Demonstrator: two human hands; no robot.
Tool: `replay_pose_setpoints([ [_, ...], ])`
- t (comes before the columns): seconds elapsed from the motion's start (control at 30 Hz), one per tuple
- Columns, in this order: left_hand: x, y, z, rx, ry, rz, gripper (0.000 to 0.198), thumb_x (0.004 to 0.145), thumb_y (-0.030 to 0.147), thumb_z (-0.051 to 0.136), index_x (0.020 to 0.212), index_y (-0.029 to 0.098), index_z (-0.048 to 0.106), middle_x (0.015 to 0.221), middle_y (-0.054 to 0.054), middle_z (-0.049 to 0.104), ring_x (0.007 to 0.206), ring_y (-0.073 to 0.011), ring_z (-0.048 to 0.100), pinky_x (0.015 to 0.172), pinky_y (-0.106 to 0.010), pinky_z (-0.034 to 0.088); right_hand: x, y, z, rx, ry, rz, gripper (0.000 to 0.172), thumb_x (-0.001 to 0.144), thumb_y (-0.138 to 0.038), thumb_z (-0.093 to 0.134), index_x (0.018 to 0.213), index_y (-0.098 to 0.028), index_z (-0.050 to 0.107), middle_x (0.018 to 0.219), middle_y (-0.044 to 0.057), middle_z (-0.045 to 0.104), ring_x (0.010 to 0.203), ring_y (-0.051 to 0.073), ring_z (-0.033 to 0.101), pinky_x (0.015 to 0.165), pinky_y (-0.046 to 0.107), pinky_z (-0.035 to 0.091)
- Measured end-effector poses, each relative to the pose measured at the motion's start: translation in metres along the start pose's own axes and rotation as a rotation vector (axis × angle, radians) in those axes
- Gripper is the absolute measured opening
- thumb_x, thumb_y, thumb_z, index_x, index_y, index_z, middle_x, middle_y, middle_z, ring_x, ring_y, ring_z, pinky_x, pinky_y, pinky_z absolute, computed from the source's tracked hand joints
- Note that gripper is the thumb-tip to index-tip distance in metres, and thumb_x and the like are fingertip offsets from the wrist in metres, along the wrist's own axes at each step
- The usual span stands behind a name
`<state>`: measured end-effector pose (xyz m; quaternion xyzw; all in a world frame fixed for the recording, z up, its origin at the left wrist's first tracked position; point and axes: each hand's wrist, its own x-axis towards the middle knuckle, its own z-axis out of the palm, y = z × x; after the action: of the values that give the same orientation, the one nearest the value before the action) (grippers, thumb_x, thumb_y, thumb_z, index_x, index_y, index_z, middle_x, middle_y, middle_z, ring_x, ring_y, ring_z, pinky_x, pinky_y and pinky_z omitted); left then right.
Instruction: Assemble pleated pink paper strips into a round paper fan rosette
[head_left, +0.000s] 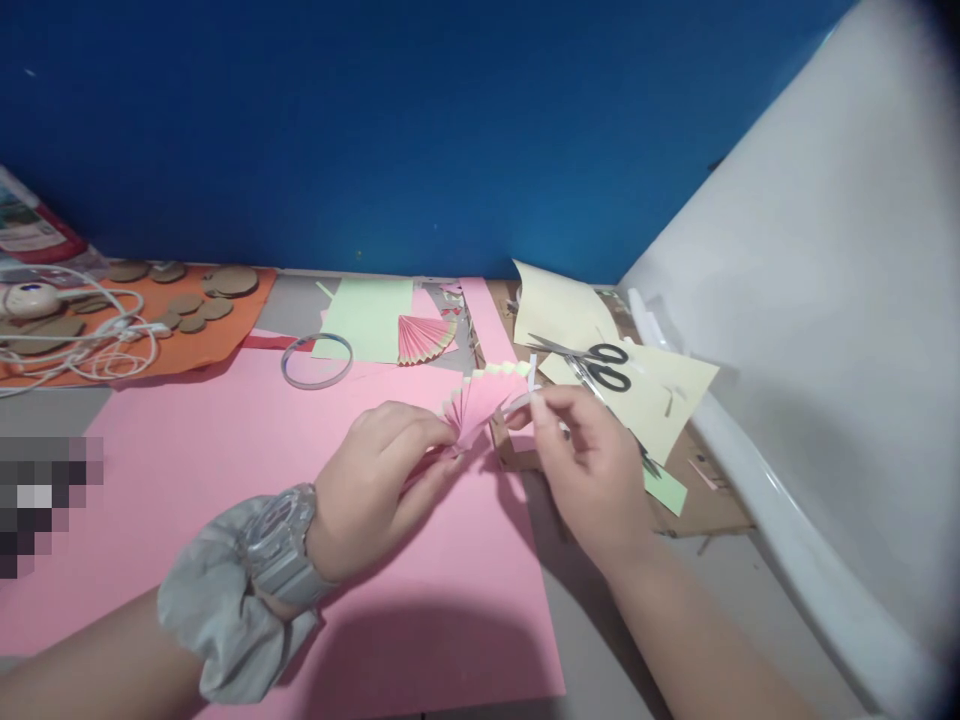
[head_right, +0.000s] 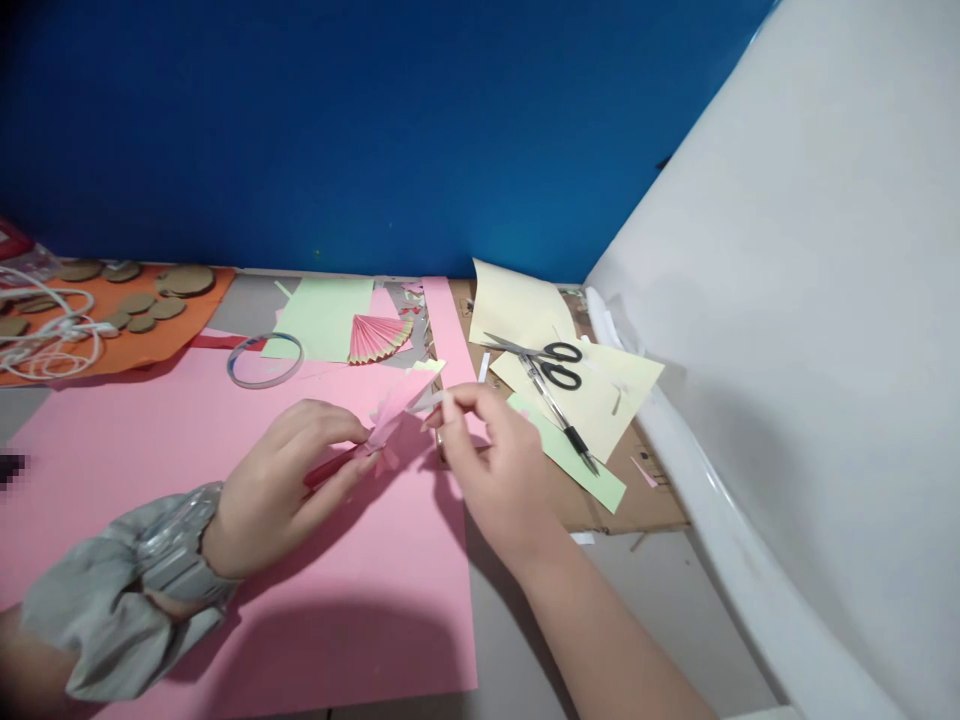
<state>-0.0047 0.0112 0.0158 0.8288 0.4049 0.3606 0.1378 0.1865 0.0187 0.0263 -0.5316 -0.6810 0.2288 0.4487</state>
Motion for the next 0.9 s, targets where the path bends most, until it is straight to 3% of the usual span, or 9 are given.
replay_pose_setpoints([
  [0.2,-0.002,-0.007,0.001,-0.088,0.058,-0.094,0.008,0.081,0.017,0.053,0.089,0.019,0.054,0.085,-0.004,0.061,0.081,-0.0176,0.054,0.073,-0.033,0.043,0.028,0.027,-0.018,0.687,0.588,0.306,0.010,0.083,-0.027,0.050,0.075,-0.021,0.050,0.059,-0.007,0.041,0.053,0.007,0.046,0.055,0.019,0.044],
  [0.27,-0.002,-0.008,0.002,-0.181,0.070,-0.161,0.008,0.082,0.018,0.053,0.090,0.019,0.053,0.085,-0.003,0.059,0.080,-0.0160,0.055,0.072,-0.031,0.045,0.034,0.037,-0.024,0.803,0.609,0.440,0.015,0.082,-0.029,0.052,0.071,-0.020,0.048,0.052,-0.009,0.030,0.045,0.005,0.036,0.046,0.015,0.038],
  [0.37,-0.001,-0.010,0.005,-0.344,0.092,-0.302,0.008,0.085,0.020,0.051,0.092,0.019,0.053,0.085,-0.003,0.058,0.077,-0.0140,0.056,0.070,-0.028,0.047,0.033,0.045,-0.021,0.796,0.476,0.499,0.023,0.080,-0.034,0.053,0.066,-0.019,0.044,0.053,-0.009,0.029,0.043,0.005,0.033,0.042,0.015,0.034],
  [0.43,0.000,-0.013,0.007,-0.429,0.115,-0.388,0.011,0.086,0.024,0.049,0.094,0.019,0.054,0.086,-0.003,0.060,0.077,-0.0138,0.057,0.070,-0.027,0.049,0.027,0.045,-0.012,0.665,0.357,0.478,0.013,0.078,-0.031,0.057,0.084,-0.022,0.050,0.068,-0.006,0.043,0.052,0.006,0.043,0.045,0.017,0.038],
  [0.53,0.002,-0.017,0.008,-0.508,0.138,-0.472,0.015,0.086,0.029,0.049,0.095,0.018,0.056,0.087,-0.003,0.062,0.080,-0.0150,0.059,0.072,-0.027,0.050,0.015,0.037,0.003,0.367,0.272,0.291,0.035,0.079,-0.025,0.057,0.112,-0.027,0.046,0.088,-0.002,0.048,0.065,0.009,0.049,0.055,0.021,0.044],
  [0.57,0.003,-0.018,0.008,-0.531,0.137,-0.493,0.017,0.086,0.030,0.049,0.095,0.018,0.057,0.087,-0.004,0.063,0.081,-0.0157,0.060,0.074,-0.028,0.050,0.011,0.033,0.006,0.273,0.223,0.222,0.034,0.080,-0.025,0.056,0.113,-0.026,0.046,0.090,0.000,0.049,0.073,0.011,0.051,0.061,0.023,0.045],
  [0.63,0.004,-0.019,0.008,-0.569,0.133,-0.520,0.020,0.086,0.032,0.049,0.095,0.017,0.059,0.091,-0.004,0.065,0.085,-0.0168,0.061,0.077,-0.028,0.050,0.004,0.024,0.009,0.192,0.038,0.167,0.011,0.086,-0.025,0.049,0.096,-0.022,0.052,0.080,0.000,0.052,0.068,0.012,0.052,0.060,0.024,0.045],
  [0.73,0.005,-0.020,0.008,-0.614,0.121,-0.531,0.022,0.086,0.033,0.049,0.097,0.017,0.060,0.096,-0.005,0.066,0.090,-0.0173,0.061,0.082,-0.029,0.049,-0.001,0.014,0.010,0.116,-0.217,0.134,0.023,0.090,-0.025,0.040,0.070,-0.020,0.048,0.062,-0.002,0.048,0.058,0.012,0.049,0.055,0.024,0.042],
  [0.9,0.005,-0.025,0.009,-0.707,0.111,-0.560,0.027,0.088,0.035,0.046,0.102,0.017,0.060,0.103,-0.006,0.065,0.098,-0.0184,0.059,0.087,-0.031,0.048,-0.002,0.012,0.017,0.153,-0.420,0.143,0.016,0.088,-0.024,0.043,0.097,-0.022,0.056,0.093,0.003,0.060,0.084,0.015,0.058,0.074,0.029,0.047],
])
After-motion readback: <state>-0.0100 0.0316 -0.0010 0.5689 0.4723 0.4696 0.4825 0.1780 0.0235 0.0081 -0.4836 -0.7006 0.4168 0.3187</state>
